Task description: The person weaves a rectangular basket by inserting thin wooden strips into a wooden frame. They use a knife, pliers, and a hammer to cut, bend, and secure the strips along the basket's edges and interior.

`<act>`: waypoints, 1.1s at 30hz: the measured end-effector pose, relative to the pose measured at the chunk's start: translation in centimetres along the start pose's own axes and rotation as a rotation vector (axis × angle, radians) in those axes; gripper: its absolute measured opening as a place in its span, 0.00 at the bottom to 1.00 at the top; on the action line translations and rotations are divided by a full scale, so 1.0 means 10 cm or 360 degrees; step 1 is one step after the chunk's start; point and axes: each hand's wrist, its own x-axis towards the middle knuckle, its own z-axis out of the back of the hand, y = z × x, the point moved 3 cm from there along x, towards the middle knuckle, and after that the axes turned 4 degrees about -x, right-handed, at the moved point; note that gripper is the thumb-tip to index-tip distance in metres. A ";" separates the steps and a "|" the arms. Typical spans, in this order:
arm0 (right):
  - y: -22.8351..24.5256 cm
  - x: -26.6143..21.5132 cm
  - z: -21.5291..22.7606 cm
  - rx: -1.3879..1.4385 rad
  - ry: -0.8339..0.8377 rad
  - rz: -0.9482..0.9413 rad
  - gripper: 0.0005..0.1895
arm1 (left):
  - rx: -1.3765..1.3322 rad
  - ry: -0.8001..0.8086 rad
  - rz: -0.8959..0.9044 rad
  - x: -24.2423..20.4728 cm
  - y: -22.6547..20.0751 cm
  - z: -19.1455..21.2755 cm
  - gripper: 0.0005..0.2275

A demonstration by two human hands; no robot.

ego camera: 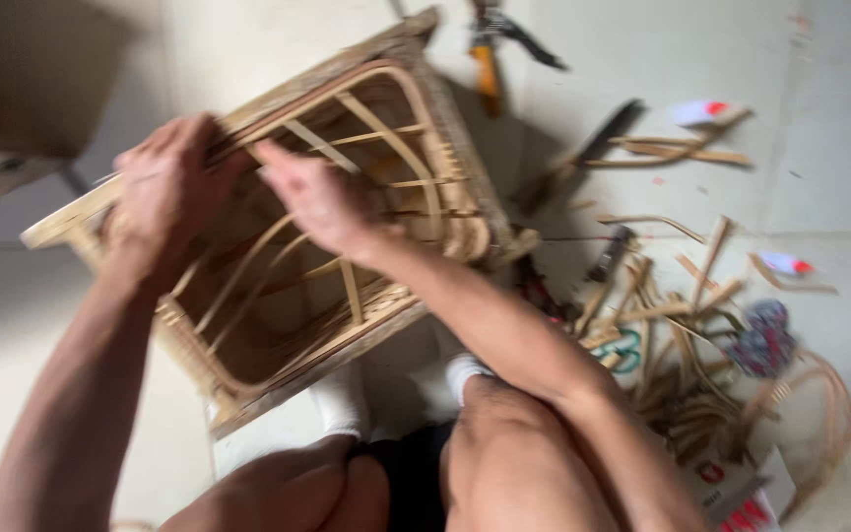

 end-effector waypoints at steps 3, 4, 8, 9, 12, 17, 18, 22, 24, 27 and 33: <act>0.22 -0.38 0.32 -0.0430 0.0051 0.0101 0.12 | 0.0094 0.0075 -0.0014 0.05 -0.09 0.00 0.16; 0.28 -0.57 0.49 -0.0486 -0.0093 0.0284 0.15 | 0.0185 -0.0033 -0.0168 0.04 -0.19 -0.01 0.22; -0.44 -1.29 1.78 -0.0509 -0.0519 0.0488 0.13 | 0.0442 -0.0320 -0.0314 -0.76 -0.50 0.00 0.38; -0.76 -1.38 2.21 -0.0853 -0.0643 0.0664 0.12 | 0.0418 -0.0318 -0.0281 -1.07 -0.57 -0.05 0.37; -2.06 -1.99 3.14 -0.1497 -0.0524 -0.0579 0.19 | 0.0205 -0.0175 -0.0170 -2.01 -0.81 -0.29 0.33; -3.49 -2.62 3.51 -0.1819 -0.0439 -0.0611 0.11 | 0.0130 -0.0122 -0.0067 -2.63 -1.00 -0.64 0.27; -3.56 -2.65 3.54 -0.1741 -0.0466 -0.0582 0.08 | 0.0153 -0.0121 -0.0061 -2.64 -1.01 -0.68 0.25; -3.42 -2.46 3.69 -0.1813 -0.0399 -0.0345 0.03 | 0.0319 -0.0037 -0.0044 -2.69 -1.10 -0.65 0.23; -3.15 -2.38 3.89 -0.1648 -0.0459 -0.0486 0.04 | 0.0338 -0.0015 -0.0042 -2.63 -1.14 -0.62 0.23; -2.32 -2.12 3.87 -0.1047 -0.0679 -0.0422 0.06 | 0.0255 -0.0032 -0.0014 -2.59 -1.22 -0.58 0.23; -0.75 -1.61 2.97 0.0020 -0.0770 0.0192 0.09 | 0.0015 -0.0083 -0.0180 -2.49 -1.26 -0.43 0.24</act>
